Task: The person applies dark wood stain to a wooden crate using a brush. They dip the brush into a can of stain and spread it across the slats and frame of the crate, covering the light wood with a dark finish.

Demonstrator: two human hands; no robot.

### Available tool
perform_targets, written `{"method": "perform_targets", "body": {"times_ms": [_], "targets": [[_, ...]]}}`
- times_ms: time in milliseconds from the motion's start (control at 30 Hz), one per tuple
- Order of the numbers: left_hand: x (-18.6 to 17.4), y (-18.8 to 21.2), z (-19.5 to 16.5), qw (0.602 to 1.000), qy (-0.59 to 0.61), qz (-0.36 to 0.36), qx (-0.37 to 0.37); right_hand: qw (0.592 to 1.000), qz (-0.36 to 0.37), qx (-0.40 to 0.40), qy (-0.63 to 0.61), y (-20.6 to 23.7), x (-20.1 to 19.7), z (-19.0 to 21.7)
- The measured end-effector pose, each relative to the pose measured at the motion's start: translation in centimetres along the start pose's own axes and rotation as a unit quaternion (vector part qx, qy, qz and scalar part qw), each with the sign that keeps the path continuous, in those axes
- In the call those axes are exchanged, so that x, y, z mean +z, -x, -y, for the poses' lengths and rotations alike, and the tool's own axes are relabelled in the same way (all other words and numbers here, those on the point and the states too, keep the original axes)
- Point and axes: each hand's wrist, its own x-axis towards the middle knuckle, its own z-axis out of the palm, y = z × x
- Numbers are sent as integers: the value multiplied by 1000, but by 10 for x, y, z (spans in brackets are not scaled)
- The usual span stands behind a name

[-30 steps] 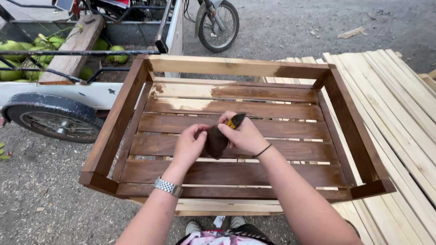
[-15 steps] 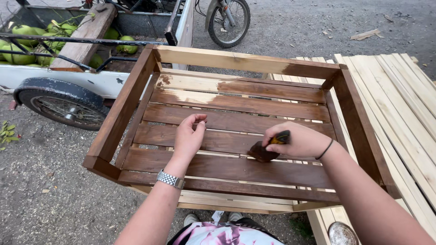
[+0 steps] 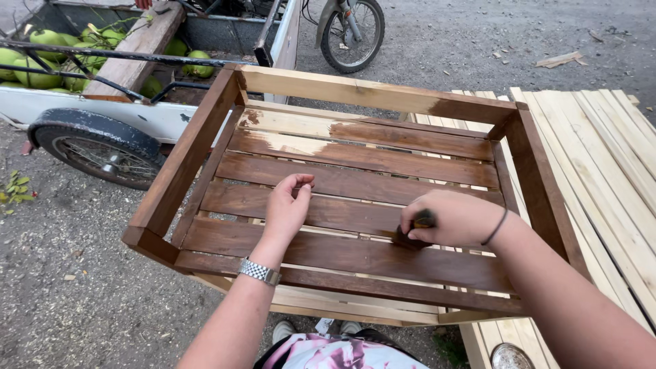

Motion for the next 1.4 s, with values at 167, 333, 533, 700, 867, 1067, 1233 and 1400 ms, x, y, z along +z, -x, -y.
{"method": "perform_targets", "body": {"times_ms": [167,333,533,700,867,1067,1233,1400], "targets": [[8,0,3,1000,19,4,14,990,95,49,91,-70,17,32],[4,-8,10,1000,15,-16,8,994,81,-6,68,-120,31,53],[2,-18,29,999,44,-30,3,999,20,-20,46,-114,33,39],[16,-25,26,996,84,-11,-12,998,-48,-28,-10,-100,38,25],[26,-11,-14,985,106,135,33,983,-146,-8,-112,-68,39,10],[21,9,-81,942,38,323,85,952,-256,-127,-108,-64,51,11],[17,13,-99,922,-61,326,198,920,-310,-75,-229,-50,59,10],[38,23,-76,938,-88,310,125,872,-363,-4,-327,-20,64,4]]}}
